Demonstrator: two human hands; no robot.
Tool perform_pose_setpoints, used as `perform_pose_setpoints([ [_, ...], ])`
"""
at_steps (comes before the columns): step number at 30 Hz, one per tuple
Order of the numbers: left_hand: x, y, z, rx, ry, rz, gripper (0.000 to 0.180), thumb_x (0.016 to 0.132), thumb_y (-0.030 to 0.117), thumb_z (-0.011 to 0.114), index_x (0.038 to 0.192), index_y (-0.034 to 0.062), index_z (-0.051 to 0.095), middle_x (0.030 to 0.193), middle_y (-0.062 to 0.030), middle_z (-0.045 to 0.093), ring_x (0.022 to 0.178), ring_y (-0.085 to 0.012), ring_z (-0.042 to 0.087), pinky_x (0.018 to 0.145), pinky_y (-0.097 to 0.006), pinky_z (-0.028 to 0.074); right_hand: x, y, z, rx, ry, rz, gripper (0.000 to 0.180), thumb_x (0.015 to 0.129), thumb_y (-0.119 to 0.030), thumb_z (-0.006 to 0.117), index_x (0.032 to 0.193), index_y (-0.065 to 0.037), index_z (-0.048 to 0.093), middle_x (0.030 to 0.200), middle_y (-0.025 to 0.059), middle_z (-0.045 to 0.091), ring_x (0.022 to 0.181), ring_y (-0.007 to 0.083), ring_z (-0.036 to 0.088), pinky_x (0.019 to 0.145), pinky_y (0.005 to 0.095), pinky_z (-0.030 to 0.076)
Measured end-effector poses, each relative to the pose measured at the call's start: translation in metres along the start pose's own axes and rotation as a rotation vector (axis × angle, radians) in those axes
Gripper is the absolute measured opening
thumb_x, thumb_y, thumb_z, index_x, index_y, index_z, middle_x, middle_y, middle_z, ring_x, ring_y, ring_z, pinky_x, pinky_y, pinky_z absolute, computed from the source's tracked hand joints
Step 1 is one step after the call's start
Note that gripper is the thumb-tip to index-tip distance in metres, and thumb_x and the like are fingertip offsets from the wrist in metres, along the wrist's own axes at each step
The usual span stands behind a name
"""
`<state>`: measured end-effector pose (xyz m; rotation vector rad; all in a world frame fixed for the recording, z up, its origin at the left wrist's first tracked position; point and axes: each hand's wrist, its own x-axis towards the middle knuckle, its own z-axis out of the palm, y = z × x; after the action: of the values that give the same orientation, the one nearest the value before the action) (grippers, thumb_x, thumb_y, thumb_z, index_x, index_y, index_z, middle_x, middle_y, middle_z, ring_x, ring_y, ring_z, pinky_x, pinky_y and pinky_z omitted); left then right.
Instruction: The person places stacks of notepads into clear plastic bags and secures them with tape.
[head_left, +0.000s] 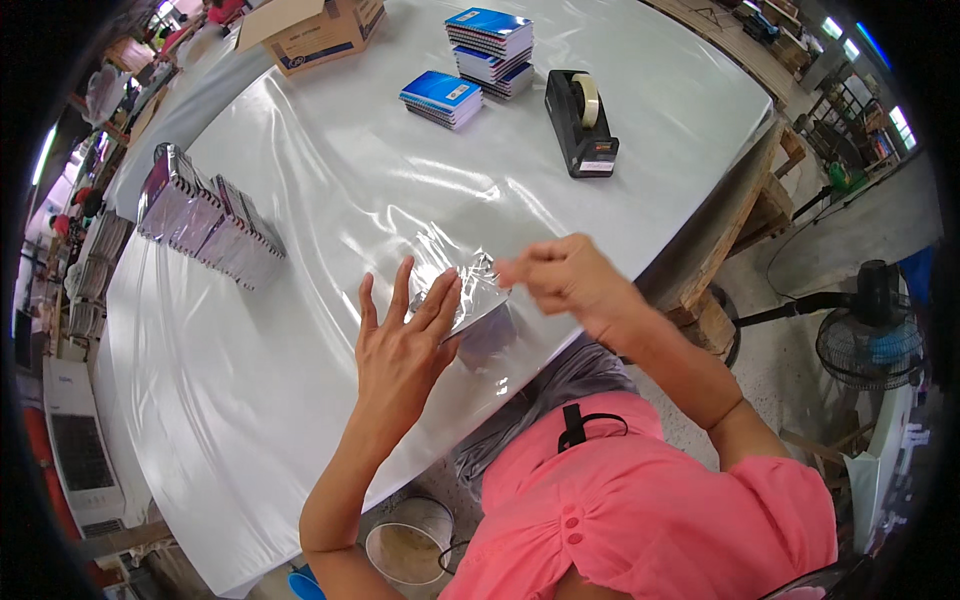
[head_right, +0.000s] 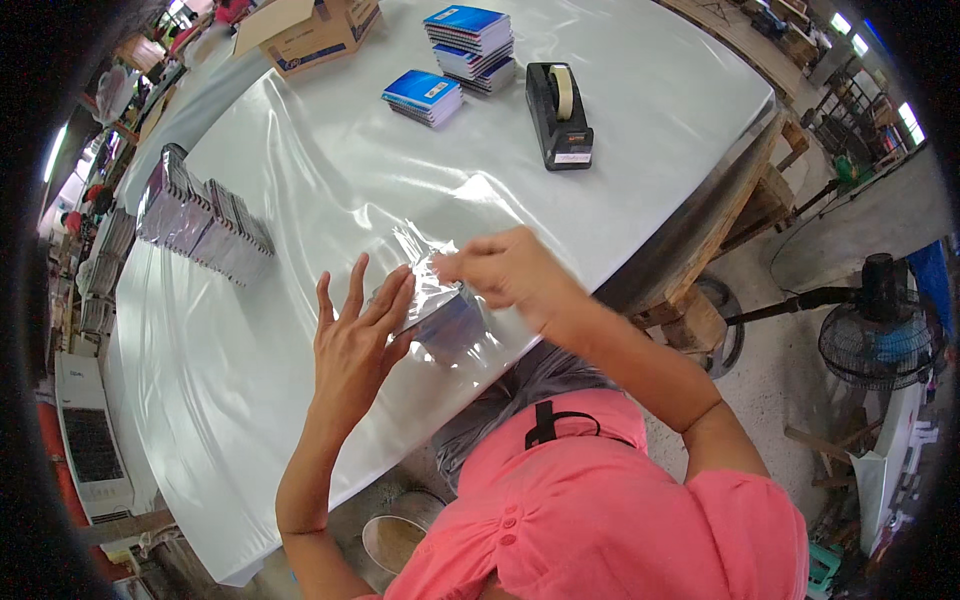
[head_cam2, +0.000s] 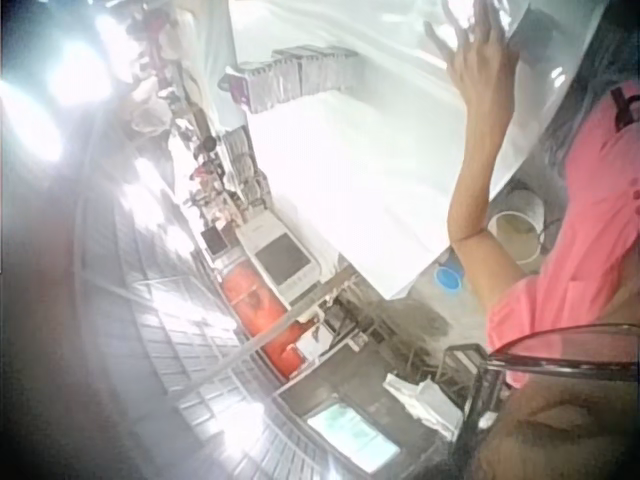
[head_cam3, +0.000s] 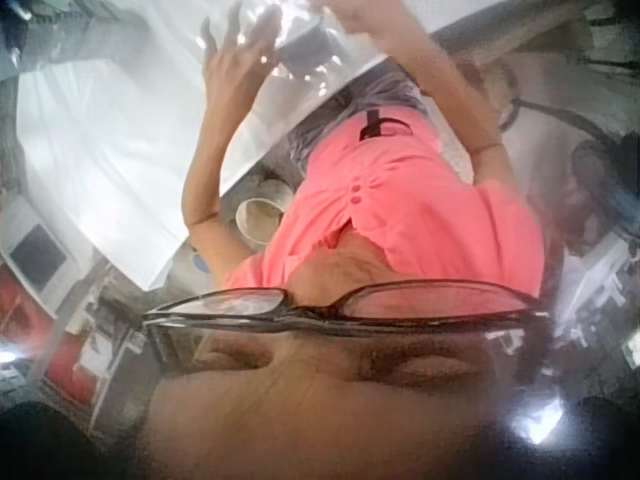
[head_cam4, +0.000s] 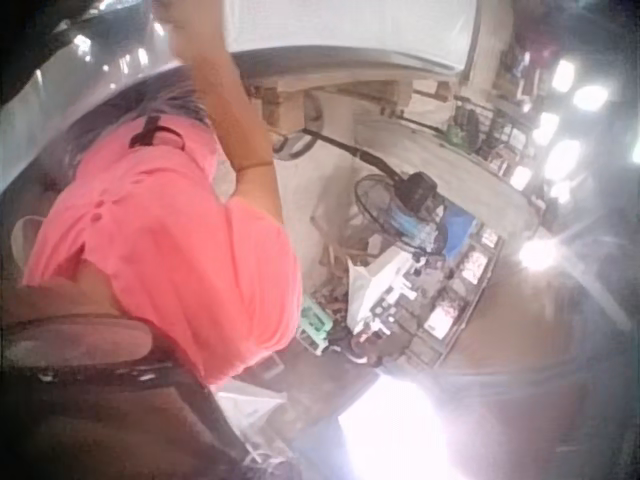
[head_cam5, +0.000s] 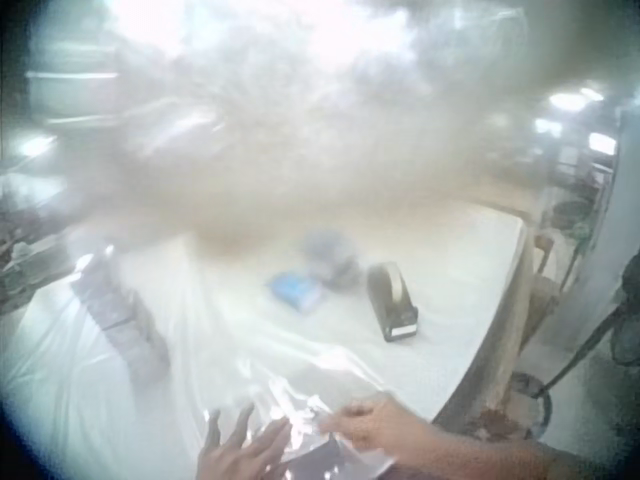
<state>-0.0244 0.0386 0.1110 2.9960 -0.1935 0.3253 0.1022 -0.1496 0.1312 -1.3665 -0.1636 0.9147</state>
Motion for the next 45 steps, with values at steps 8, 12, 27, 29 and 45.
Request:
perform_pose_setpoints([
  [8,0.000,0.004,0.002,-0.036,0.085,0.024,0.062,0.071,0.016,0.076,0.131,0.0126,0.058,0.136,0.0045,0.056,0.136,-0.0285,0.040,0.115,-0.057,0.018,-0.014,0.047,0.033,-0.023,0.114,0.033,0.027,0.089,-0.023,0.072,0.081,0.002,0.065,0.059,-0.0076,0.039,0.047,0.0009,0.027,0.042,0.0216,0.017],
  [12,-0.003,0.004,0.006,-0.032,0.080,0.006,0.064,0.073,0.018,0.076,0.133,0.0155,0.056,0.138,0.0057,0.054,0.137,-0.0290,0.039,0.115,-0.057,0.018,-0.015,0.064,0.035,0.054,0.170,0.022,0.028,0.089,-0.023,0.072,0.080,0.003,0.064,0.058,-0.0070,0.040,0.047,0.0012,0.029,0.042,0.0221,0.018],
  [27,0.054,-0.020,0.002,-0.677,-0.426,-0.436,0.057,0.087,0.036,0.065,0.129,0.0004,0.053,0.130,-0.0230,0.056,0.088,-0.0309,0.065,0.080,-0.043,0.049,0.003,0.091,0.029,-0.142,0.215,-0.271,0.031,0.089,-0.028,0.071,0.081,0.001,0.068,0.059,-0.0006,0.055,0.048,0.0063,0.043,0.044,0.0252,0.033],
  [29,0.054,-0.035,0.019,-0.852,-0.321,-0.179,0.052,0.088,0.031,0.062,0.126,-0.0039,0.053,0.128,-0.0271,0.056,0.064,-0.0286,0.060,0.066,-0.043,0.047,0.009,0.093,0.022,-0.309,0.250,-0.388,0.035,0.090,-0.031,0.069,0.081,0.003,0.070,0.058,0.0021,0.057,0.048,0.0087,0.046,0.045,0.0279,0.035],
  [45,0.055,-0.003,0.000,-0.333,-0.409,-0.104,0.113,0.064,0.029,0.076,0.149,-0.0025,0.009,0.130,-0.0286,0.051,0.124,-0.0388,0.050,0.093,-0.042,0.050,0.035,0.116,-0.026,-0.876,-0.112,-0.391,0.033,0.083,-0.037,0.069,0.090,-0.005,0.071,0.074,0.0204,0.065,0.070,0.0384,0.064,0.063,0.0436,0.049],
])
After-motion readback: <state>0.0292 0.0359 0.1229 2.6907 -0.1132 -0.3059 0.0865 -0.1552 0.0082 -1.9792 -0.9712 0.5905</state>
